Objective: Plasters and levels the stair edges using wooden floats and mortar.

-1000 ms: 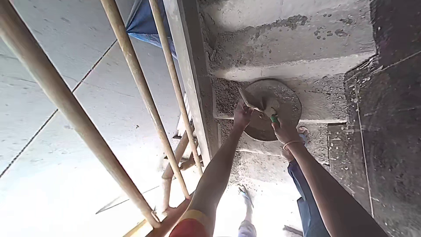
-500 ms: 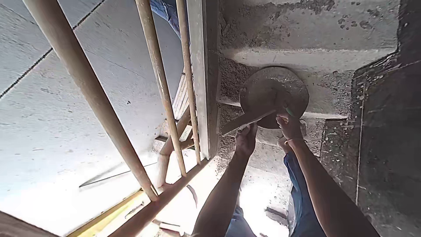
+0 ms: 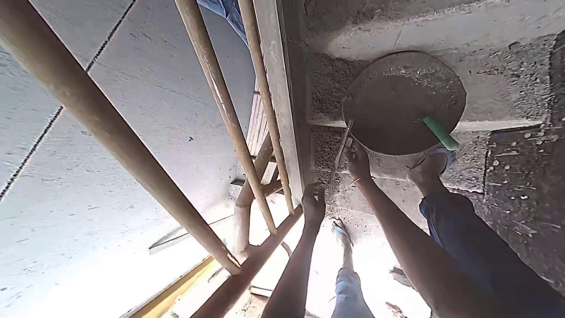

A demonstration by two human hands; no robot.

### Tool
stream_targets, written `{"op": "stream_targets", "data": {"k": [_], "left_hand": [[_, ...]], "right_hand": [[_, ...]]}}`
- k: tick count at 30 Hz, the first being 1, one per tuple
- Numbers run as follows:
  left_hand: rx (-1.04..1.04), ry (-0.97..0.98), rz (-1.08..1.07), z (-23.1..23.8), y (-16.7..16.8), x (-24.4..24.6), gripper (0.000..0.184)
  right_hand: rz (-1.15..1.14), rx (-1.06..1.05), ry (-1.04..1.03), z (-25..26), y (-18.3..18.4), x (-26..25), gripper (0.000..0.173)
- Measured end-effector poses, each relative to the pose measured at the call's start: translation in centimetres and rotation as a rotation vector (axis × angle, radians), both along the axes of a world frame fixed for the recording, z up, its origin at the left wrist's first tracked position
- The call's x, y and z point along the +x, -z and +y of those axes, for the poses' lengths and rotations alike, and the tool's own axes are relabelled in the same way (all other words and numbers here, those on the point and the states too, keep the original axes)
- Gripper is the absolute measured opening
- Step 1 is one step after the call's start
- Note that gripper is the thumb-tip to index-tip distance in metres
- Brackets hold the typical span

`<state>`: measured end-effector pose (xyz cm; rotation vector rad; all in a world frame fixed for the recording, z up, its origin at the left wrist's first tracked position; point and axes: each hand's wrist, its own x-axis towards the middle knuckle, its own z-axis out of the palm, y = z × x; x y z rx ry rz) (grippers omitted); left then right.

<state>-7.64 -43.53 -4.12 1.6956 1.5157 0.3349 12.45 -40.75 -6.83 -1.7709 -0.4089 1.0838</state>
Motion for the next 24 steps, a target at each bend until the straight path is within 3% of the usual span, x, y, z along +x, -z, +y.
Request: {"op": "stream_targets", "data": {"k": [2, 5, 8, 12, 15, 18, 21, 24], "left_hand": [[0.198, 0.063, 0.122, 4.5, -1.8, -0.7, 0.032], [0.203, 0.148, 0.276, 11.8, -4.1, 1.6, 0.053], [0.310, 0.102, 0.302, 15.9, -1.8, 3.2, 0.067], [0.520, -0.041, 0.266, 18.0, 1.4, 3.9, 0.055], [0.628, -0.115, 0.211, 18.9, 2.9, 4.2, 0.046], [0.807, -0.206, 0.292, 20.0, 5.4, 4.1, 0.042], [0.876, -0.240, 0.312, 20.3, 6.4, 3.8, 0.037], [0.832, -0.165, 0.240, 20.5, 6.1, 2.9, 0.035]], "right_hand": [[0.051, -0.036, -0.077, 2.4, 2.5, -2.3, 0.041], [0.096, -0.059, -0.147, 7.1, 5.7, -5.3, 0.046], [-0.006, 0.003, -0.175, 10.6, 6.5, -7.0, 0.051], [-0.069, 0.022, -0.162, 15.5, 7.6, -7.5, 0.050], [-0.089, 0.083, -0.096, 15.6, 8.4, -8.1, 0.052], [-0.077, 0.088, -0.069, 15.1, 9.4, -8.7, 0.049], [-0.082, 0.050, -0.122, 11.6, 12.0, -10.9, 0.055], [0.053, -0.114, -0.230, 7.4, 16.7, -13.6, 0.052]]}}
